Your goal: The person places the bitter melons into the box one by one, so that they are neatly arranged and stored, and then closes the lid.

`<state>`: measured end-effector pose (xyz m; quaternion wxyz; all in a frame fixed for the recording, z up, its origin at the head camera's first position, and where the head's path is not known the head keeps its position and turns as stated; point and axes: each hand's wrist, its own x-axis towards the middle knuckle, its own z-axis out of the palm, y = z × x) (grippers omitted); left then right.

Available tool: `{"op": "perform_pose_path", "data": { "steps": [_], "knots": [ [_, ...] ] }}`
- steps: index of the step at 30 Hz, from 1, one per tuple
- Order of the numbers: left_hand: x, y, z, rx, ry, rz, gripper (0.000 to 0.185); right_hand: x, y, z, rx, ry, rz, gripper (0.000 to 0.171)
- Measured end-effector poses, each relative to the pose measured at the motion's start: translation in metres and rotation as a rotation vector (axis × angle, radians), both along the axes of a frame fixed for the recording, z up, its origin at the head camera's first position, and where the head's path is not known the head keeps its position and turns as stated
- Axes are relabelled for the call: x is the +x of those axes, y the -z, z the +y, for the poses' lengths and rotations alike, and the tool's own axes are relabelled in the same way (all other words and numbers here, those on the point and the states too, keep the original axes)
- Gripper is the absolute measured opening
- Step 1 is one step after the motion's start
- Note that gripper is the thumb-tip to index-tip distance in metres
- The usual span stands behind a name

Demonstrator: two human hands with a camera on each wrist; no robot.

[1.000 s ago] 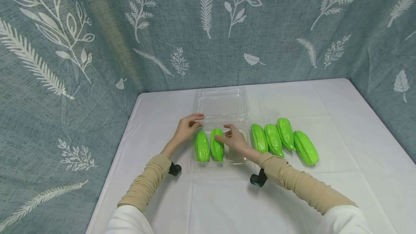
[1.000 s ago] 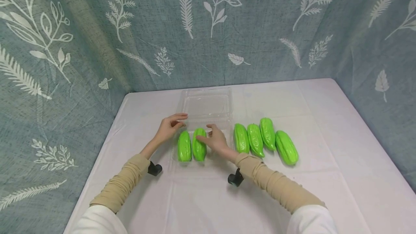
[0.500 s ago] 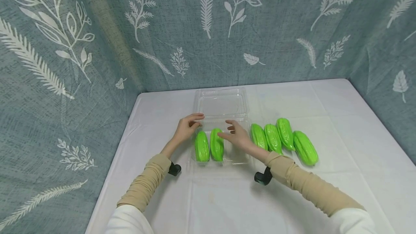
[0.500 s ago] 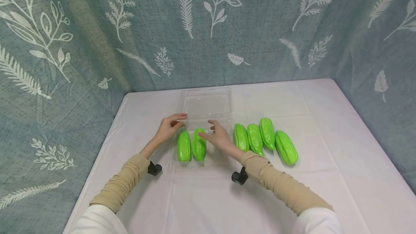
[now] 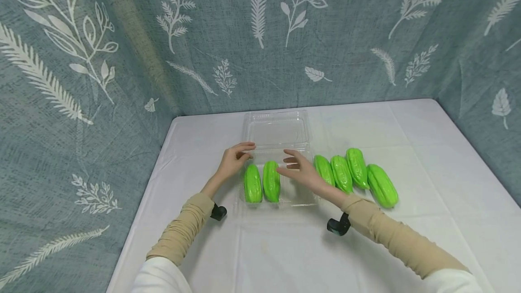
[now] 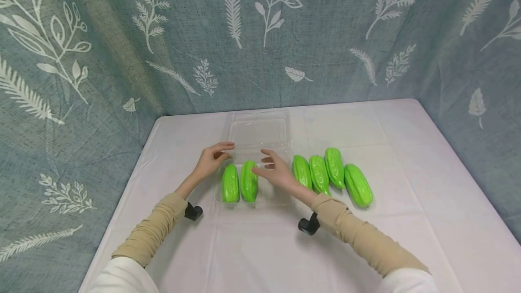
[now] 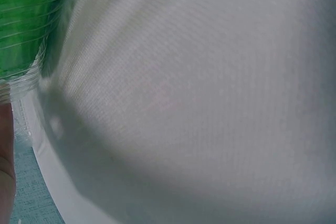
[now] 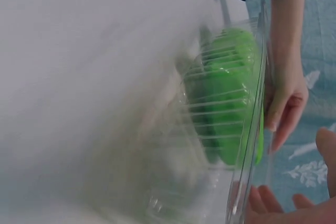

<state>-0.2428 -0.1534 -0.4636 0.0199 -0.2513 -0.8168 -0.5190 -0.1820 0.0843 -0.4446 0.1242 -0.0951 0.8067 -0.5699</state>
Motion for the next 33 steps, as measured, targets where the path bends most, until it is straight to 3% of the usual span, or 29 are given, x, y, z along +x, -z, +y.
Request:
{"op": "perform_pose_path", "data": {
  "steps": [3,12,22,33],
  "knots": [
    [0.006,-0.01,0.003,0.016,0.007,-0.004,0.026,0.001,0.0,0.004,-0.013,-0.018,-0.003,0.068],
    [-0.009,0.014,-0.002,-0.029,-0.032,0.004,0.026,0.003,-0.006,0.017,-0.047,-0.047,0.034,0.065],
    [-0.009,0.013,-0.002,-0.018,-0.031,-0.019,0.026,0.001,-0.021,0.033,-0.019,-0.034,0.058,0.059],
    [-0.01,0.014,-0.001,-0.027,-0.038,-0.025,0.027,-0.004,-0.025,0.058,-0.031,-0.006,0.078,0.058]
  ]
}}
